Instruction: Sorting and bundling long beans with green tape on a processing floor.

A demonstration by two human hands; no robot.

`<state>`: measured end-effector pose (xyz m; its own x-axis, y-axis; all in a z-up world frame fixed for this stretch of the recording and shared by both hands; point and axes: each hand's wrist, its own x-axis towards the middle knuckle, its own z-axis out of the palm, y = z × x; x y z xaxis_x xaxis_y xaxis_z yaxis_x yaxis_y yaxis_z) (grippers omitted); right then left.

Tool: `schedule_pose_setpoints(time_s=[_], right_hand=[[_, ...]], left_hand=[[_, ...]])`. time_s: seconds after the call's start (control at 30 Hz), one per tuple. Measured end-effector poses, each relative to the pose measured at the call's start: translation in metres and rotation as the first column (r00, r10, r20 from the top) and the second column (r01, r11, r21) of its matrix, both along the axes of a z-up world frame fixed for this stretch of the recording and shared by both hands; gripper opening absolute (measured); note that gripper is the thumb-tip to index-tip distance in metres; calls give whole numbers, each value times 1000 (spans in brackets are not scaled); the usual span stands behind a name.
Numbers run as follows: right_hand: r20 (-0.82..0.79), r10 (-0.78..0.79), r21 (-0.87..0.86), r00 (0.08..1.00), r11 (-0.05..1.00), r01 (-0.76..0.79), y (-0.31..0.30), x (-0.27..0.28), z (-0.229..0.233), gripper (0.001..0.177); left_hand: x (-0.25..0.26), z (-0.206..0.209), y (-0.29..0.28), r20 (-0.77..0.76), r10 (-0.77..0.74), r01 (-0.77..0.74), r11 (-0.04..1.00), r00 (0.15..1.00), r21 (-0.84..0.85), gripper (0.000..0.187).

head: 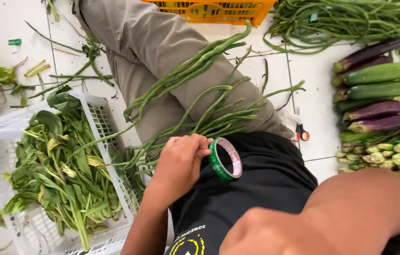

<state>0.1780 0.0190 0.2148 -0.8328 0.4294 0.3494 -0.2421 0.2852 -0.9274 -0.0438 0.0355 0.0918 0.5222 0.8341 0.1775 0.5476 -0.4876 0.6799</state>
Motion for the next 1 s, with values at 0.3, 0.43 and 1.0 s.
schedule_pose_setpoints(time_s=[0.3, 0.43, 1.0], right_hand=[[-97, 146, 50, 984, 989, -142, -3, 2, -21, 24], [-94, 121, 70, 988, 991, -114, -4, -9, -24, 25], [613, -470, 190, 635, 868, 460, 43, 2, -95, 48]], left_hand=[[-10, -1, -5, 42, 50, -49, 998, 998, -27, 11], [-8, -2, -4, 48, 34, -32, 999, 998, -40, 11], [-13, 1, -8, 143, 38, -24, 995, 989, -101, 10]])
